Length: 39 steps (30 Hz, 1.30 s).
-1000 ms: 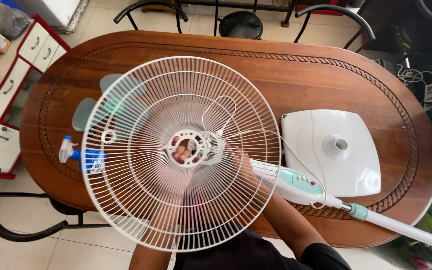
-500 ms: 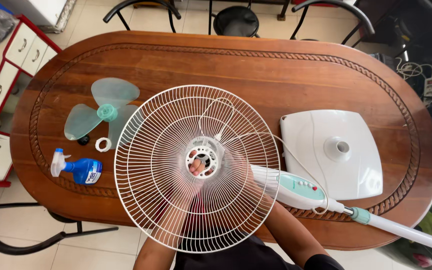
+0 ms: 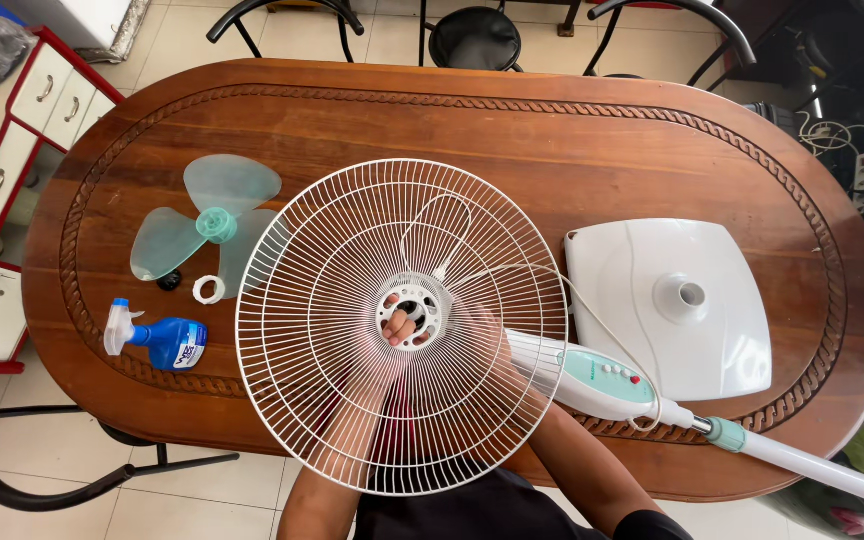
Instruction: The person wipes the fan base with a red cloth, then attaches the fan neck to the base. They place the front grille over the motor housing and secure it with a plastic nut. Finally, they pick up the fan blades.
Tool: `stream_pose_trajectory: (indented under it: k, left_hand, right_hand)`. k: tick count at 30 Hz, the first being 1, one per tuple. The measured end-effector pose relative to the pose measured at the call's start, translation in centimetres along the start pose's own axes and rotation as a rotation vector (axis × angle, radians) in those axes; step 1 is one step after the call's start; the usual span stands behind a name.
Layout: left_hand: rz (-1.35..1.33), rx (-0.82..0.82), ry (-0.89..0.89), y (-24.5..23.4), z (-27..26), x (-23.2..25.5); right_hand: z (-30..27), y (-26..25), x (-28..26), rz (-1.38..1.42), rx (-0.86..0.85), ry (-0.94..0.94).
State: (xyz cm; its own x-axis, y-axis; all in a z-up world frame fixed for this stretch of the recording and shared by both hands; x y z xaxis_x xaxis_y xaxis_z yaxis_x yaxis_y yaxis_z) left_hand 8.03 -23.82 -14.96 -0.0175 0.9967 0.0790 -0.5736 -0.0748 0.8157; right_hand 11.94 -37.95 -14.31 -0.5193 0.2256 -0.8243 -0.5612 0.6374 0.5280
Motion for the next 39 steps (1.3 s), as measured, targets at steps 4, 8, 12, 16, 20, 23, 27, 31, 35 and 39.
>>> stream_pose_trajectory:
  k: [4, 8, 12, 16, 20, 23, 27, 31, 35, 39]
  left_hand:
    - [0.058, 0.181, -0.039, 0.6, -0.1, 0.2]
    - [0.026, -0.06, -0.05, 3.7, 2.7, 0.6]
    - [0.166, 0.099, -0.094, 3.9, 1.7, 1.1]
    - [0.131, 0.121, -0.06, 5.1, 1.8, 0.9]
    - [0.179, 0.264, -0.039, 5.3, 1.2, 1.3]
    - [0.192, 0.274, -0.028, 5.5, 1.2, 1.7]
    - [0.21, 0.29, -0.008, 5.6, 0.9, 2.4]
    - [0.215, 0.297, -0.011, 5.2, 1.2, 2.9]
    - [0.239, 0.314, 0.001, 5.4, 1.0, 3.9]
    - [0.268, 0.342, 0.004, 5.5, 0.6, 4.8]
  right_hand:
    - [0.5, 0.1, 0.5, 0.017, 0.022, 0.004]
    - [1.3, 0.3, 0.2, 0.034, 0.08, -0.023]
    - [0.0, 0.2, 1.4, 0.057, 0.137, -0.025]
    - [0.0, -0.1, 0.9, 0.069, 0.148, -0.042]
    - [-0.2, -0.3, 0.8, 0.083, 0.149, -0.046]
    - [-0.3, -0.3, 0.9, 0.095, 0.139, -0.044]
    - [-0.4, 0.0, 1.3, 0.111, 0.127, -0.036]
    - [-0.5, 0.1, 1.5, 0.131, 0.126, -0.044]
    - [-0.4, 0.3, 1.5, 0.139, 0.107, -0.044]
    - [-0.3, 0.3, 1.2, 0.156, 0.099, -0.05]
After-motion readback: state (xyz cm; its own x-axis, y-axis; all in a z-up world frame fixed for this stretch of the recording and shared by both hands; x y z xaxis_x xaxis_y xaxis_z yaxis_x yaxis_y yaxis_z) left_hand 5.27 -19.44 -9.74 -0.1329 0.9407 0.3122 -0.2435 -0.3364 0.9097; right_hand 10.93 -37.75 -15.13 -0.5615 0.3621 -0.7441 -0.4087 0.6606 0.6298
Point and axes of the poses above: each hand's wrist, its own z-axis towards the middle knuckle, its own y-axis out of the palm, x = y × z, the point moved 9 cm from there along z, towards the middle knuckle, and after that the axes turned 8 degrees about -x, right-handed, at the moved point
